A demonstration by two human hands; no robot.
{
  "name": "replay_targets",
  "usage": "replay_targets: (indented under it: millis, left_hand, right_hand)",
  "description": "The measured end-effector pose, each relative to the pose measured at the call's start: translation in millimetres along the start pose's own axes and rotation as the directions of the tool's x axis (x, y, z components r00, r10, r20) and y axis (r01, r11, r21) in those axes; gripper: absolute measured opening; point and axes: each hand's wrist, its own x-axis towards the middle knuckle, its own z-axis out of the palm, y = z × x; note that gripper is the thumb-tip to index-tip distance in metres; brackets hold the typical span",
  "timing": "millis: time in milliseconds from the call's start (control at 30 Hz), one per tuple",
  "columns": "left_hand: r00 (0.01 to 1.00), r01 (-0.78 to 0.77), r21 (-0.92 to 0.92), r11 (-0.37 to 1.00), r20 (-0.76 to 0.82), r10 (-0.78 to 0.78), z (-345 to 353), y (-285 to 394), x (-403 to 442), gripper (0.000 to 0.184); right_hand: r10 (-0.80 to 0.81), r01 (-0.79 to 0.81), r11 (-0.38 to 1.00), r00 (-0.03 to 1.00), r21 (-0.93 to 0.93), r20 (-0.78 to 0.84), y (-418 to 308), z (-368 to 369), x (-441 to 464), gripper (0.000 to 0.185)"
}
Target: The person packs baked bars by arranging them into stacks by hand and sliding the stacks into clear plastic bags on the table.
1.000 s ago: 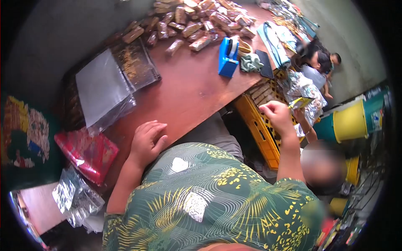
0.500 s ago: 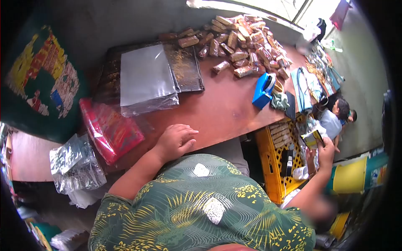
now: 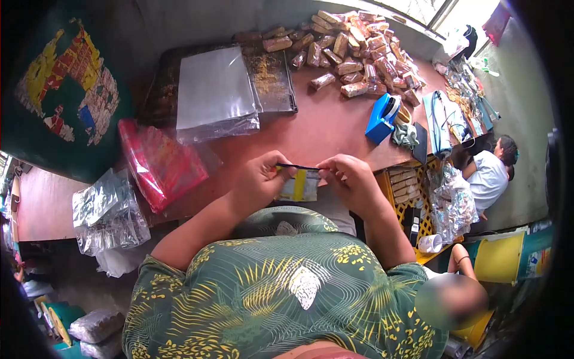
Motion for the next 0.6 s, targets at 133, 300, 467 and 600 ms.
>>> replay_targets:
  millis: [133,300,467,600]
  left_hand:
    - [0.998,-0.039,-0.041,0.998,-0.060,0.036,-2,-5,-7,0.006]
    - [0.911,-0.314,0.750,0.582,0.065,0.408,-2,24,-2,0.013]
    - [0.906,-0.332,0.854,0.399,0.170,0.388,7,36,-2,0.019]
    - [0.917,-0.362,0.815,0.452,0.224,0.332,10,35,-6,0.022]
  right_hand:
    - [-0.148,0.151,0.980,0.989,-0.126,0.029,11,6,6,0.010]
    - [-0.178,0.176,0.975,0.984,-0.133,-0.003,10,13,6,0.006]
    - [-0.202,0.194,0.969,0.979,-0.153,-0.032,10,11,2,0.006]
    - [-0.170,0.173,0.967,0.985,-0.187,0.030,10,18,-1,0.007]
